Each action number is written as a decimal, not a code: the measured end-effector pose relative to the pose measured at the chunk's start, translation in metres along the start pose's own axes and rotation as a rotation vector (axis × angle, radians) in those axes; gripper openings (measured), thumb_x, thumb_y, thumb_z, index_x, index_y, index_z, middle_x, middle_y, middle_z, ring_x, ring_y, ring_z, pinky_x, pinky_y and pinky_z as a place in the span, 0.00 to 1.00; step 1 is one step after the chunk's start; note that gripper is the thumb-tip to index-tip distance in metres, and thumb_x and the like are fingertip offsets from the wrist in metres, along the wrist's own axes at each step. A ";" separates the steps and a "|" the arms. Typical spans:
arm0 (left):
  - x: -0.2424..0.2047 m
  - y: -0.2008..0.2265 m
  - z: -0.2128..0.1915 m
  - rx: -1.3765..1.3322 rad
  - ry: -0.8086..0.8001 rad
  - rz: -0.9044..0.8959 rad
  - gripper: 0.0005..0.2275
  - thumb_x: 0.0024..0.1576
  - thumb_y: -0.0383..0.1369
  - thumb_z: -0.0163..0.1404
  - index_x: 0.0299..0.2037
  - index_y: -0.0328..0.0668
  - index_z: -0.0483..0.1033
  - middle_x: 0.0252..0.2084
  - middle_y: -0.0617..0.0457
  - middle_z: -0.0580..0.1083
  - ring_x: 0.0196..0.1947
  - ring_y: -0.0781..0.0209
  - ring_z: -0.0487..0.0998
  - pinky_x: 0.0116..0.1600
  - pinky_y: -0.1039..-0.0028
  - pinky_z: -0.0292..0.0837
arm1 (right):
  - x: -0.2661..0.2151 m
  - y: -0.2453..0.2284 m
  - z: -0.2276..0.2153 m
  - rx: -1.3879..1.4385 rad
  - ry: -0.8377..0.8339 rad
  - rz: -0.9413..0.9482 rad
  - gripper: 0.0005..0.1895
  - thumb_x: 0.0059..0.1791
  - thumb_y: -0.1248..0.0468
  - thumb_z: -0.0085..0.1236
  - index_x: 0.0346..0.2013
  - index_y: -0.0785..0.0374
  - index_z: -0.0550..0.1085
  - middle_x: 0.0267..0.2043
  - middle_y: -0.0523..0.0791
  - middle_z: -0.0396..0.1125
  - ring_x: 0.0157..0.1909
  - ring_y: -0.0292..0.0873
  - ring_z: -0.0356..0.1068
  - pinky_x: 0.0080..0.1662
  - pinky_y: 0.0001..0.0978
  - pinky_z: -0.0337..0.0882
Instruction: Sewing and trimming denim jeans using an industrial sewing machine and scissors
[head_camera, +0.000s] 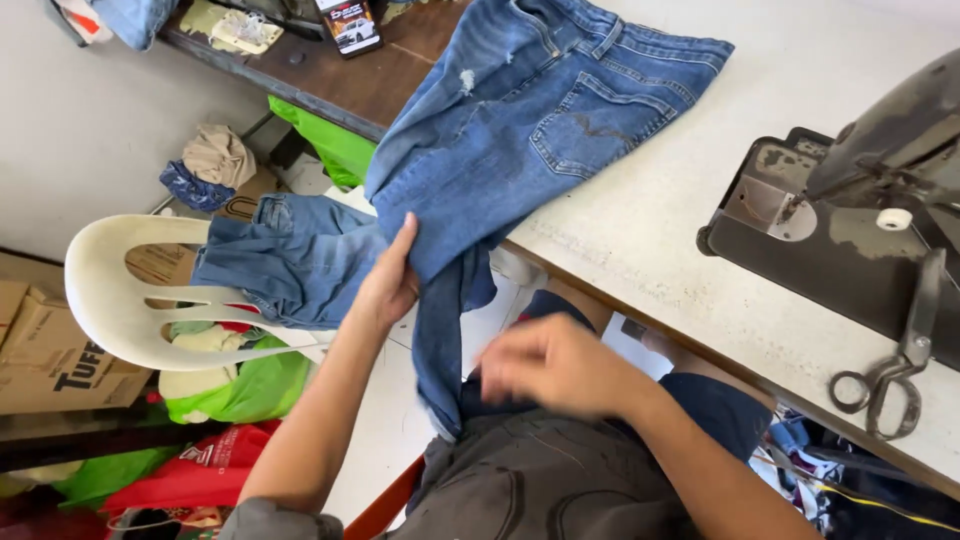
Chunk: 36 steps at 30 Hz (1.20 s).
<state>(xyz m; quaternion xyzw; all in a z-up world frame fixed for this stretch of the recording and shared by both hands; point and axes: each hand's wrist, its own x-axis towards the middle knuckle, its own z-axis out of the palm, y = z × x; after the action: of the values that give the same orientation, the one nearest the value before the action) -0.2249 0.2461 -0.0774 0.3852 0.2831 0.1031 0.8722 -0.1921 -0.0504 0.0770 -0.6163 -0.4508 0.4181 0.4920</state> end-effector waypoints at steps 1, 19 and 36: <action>0.002 -0.004 -0.001 -0.012 0.011 0.011 0.35 0.58 0.56 0.54 0.69 0.41 0.63 0.66 0.45 0.70 0.65 0.46 0.72 0.68 0.47 0.67 | 0.013 0.014 -0.004 0.017 0.206 0.144 0.14 0.50 0.61 0.57 0.46 0.60 0.84 0.29 0.50 0.80 0.28 0.44 0.78 0.36 0.35 0.77; -0.036 0.070 -0.039 0.729 0.105 0.349 0.20 0.56 0.39 0.55 0.56 0.45 0.65 0.43 0.57 0.78 0.40 0.73 0.78 0.47 0.80 0.79 | 0.136 0.045 -0.019 0.603 0.512 0.195 0.16 0.52 0.59 0.50 0.41 0.71 0.77 0.45 0.55 0.78 0.45 0.54 0.82 0.48 0.47 0.86; 0.011 0.036 -0.064 0.680 0.199 0.532 0.12 0.44 0.22 0.39 0.19 0.54 0.51 0.22 0.68 0.52 0.24 0.74 0.48 0.29 0.73 0.39 | 0.103 0.051 -0.043 0.301 0.581 0.141 0.22 0.56 0.64 0.57 0.18 0.57 0.63 0.25 0.46 0.68 0.31 0.43 0.77 0.39 0.31 0.85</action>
<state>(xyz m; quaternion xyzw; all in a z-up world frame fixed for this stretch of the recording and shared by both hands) -0.2510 0.3144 -0.0904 0.6980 0.2745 0.2615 0.6075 -0.1189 0.0336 0.0267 -0.6598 -0.1812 0.3198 0.6554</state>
